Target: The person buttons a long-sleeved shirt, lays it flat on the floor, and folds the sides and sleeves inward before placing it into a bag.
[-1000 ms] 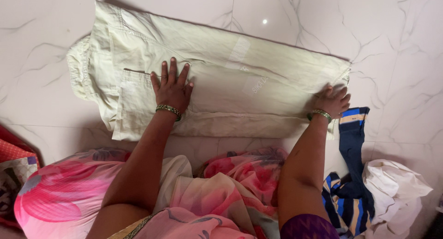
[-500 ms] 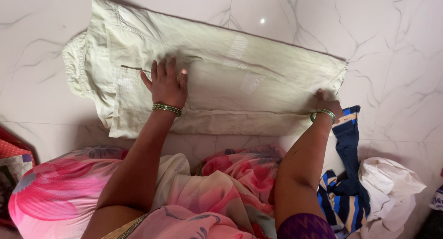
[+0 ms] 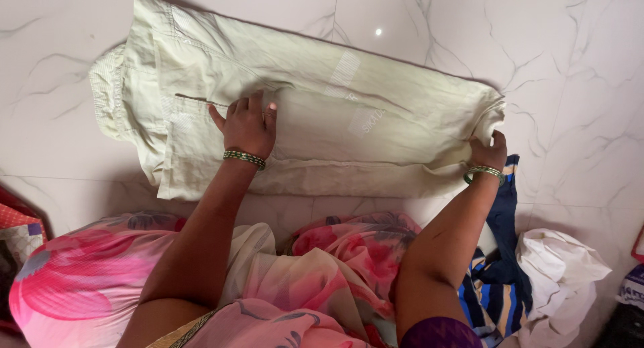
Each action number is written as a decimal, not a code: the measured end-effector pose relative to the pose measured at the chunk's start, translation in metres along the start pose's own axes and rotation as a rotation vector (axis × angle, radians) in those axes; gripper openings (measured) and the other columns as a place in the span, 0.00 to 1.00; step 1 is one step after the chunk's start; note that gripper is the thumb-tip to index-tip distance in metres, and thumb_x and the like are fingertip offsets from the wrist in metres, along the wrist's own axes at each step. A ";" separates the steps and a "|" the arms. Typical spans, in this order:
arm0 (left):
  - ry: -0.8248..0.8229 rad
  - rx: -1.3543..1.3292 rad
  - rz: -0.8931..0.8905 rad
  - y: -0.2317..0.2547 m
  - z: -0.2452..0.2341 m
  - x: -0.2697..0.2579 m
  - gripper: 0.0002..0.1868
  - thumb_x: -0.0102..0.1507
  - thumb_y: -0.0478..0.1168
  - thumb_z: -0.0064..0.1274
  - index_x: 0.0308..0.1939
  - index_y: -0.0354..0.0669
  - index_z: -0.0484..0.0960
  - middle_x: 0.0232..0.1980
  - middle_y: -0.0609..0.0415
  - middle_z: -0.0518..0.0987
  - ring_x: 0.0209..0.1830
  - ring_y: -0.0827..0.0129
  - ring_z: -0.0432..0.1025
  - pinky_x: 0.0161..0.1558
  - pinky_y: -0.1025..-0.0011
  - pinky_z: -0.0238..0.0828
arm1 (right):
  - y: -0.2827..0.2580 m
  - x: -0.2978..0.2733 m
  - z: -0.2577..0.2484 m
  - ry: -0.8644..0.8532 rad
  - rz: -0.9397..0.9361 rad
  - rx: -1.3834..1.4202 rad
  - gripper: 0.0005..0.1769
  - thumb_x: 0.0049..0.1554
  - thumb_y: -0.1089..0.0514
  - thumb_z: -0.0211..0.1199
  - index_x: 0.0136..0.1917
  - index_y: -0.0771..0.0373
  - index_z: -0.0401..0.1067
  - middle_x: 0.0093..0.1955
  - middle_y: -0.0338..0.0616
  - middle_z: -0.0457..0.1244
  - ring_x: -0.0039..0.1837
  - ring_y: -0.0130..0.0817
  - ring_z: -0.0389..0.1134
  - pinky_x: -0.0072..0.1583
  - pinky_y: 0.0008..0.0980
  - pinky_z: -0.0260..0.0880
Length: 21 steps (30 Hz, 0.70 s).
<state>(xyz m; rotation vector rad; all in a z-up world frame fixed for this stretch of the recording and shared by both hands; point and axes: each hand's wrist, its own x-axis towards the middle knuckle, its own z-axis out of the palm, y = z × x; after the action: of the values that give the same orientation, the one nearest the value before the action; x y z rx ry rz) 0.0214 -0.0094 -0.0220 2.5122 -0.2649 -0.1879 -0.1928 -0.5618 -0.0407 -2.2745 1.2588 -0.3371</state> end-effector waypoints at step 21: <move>-0.098 -0.012 0.011 0.010 0.001 -0.005 0.25 0.70 0.55 0.44 0.65 0.44 0.73 0.59 0.43 0.78 0.61 0.42 0.69 0.67 0.24 0.32 | -0.309 -0.311 0.060 -0.820 -0.677 -0.276 0.39 0.58 0.45 0.66 0.76 0.61 0.58 0.55 0.61 0.66 0.56 0.60 0.69 0.57 0.52 0.69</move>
<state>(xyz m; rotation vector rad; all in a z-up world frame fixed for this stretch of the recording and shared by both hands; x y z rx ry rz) 0.0152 -0.0169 -0.0164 2.4929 -0.3167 -0.3080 -0.1127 -0.1455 0.0871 -2.5769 0.1146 0.5410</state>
